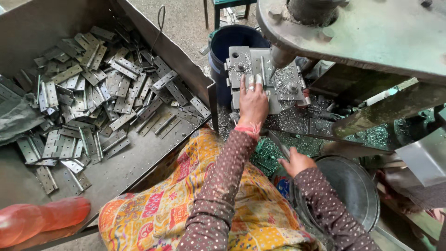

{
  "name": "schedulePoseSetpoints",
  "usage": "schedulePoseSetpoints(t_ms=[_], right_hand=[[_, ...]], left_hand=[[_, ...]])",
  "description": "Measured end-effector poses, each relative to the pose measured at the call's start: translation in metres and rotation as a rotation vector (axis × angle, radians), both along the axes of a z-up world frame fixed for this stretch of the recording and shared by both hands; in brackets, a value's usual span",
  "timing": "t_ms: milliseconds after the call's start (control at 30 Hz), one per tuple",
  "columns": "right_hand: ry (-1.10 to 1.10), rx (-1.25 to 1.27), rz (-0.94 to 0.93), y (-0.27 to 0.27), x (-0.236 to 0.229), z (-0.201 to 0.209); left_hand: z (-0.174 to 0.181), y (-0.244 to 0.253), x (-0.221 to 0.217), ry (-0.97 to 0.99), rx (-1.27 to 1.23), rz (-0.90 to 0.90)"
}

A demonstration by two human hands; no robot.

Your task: The person sits on the floor and repeatedly places small metal brackets into a manual punching machine. They operate the lever to punch holes, then remove the processed brackets and drop them into a metal bin. The cycle continues with multiple brackets throughout the clip.

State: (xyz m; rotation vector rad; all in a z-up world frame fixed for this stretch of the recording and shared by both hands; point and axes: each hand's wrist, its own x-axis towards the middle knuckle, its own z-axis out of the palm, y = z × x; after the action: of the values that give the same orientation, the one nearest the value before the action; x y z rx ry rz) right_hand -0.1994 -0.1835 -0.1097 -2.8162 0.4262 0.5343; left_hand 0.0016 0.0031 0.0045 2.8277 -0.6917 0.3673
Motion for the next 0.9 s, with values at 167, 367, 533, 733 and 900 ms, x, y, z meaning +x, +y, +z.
schedulePoseSetpoints(t_ms=[167, 367, 533, 733, 900], right_hand=[[-0.001, 0.054, -0.051, 0.013, -0.013, -0.006], [-0.091, 0.091, -0.068, 0.033, -0.028, -0.026], [-0.011, 0.058, -0.124, 0.027, 0.003, 0.071], [-0.607, 0.210, -0.153, 0.049, 0.011, 0.137], [-0.863, 0.245, -0.116, 0.054, -0.005, 0.132]], left_hand=[[0.006, -0.006, 0.018, -0.049, 0.036, 0.037], [-0.003, -0.003, 0.011, 0.095, 0.065, -0.002], [0.009, 0.004, 0.007, -0.037, 0.032, -0.014], [0.022, 0.013, -0.093, -0.192, 0.067, -0.014], [0.025, 0.030, -0.124, -0.392, -0.160, -0.079]])
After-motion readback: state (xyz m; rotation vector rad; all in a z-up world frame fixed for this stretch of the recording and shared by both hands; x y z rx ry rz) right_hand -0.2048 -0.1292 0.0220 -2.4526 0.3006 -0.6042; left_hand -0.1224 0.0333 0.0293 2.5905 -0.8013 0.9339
